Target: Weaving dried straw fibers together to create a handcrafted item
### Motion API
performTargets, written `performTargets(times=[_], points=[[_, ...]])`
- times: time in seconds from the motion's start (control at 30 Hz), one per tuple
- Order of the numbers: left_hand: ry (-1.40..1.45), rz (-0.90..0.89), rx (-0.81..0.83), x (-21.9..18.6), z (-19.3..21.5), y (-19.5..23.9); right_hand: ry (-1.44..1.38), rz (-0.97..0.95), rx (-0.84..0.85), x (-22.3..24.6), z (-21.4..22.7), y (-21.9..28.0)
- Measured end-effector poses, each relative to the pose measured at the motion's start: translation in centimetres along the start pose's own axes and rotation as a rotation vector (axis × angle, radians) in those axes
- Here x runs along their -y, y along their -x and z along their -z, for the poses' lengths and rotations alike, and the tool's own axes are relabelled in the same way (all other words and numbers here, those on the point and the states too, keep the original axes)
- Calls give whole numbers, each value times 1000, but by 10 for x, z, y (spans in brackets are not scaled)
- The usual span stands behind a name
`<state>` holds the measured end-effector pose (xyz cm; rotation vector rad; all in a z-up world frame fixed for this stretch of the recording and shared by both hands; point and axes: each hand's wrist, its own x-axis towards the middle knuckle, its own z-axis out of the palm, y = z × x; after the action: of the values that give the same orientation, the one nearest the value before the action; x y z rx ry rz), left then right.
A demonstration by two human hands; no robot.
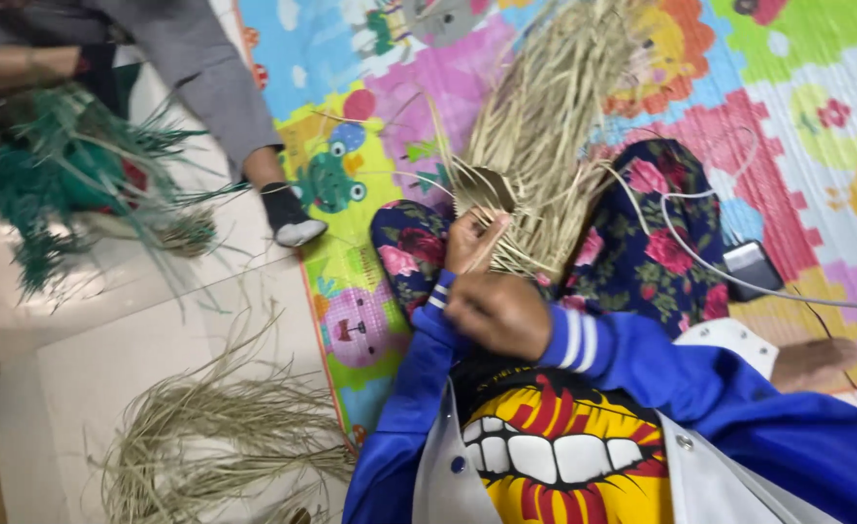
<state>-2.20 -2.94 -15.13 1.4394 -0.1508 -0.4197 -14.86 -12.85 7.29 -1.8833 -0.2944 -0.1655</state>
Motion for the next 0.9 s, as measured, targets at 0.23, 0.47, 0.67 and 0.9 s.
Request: performTargets(times=[0.23, 0.47, 0.67, 0.9], points=[[87, 23, -9, -57, 2, 22, -106, 286, 78, 29, -36, -7], [-36, 53, 367, -116, -1, 27, 20, 332, 113, -6, -63, 0], [-145, 171, 282, -88, 0, 24, -439, 384, 169, 70, -26, 2], [-108, 101, 310, -86, 10, 23, -373, 465, 397, 60, 1, -9]])
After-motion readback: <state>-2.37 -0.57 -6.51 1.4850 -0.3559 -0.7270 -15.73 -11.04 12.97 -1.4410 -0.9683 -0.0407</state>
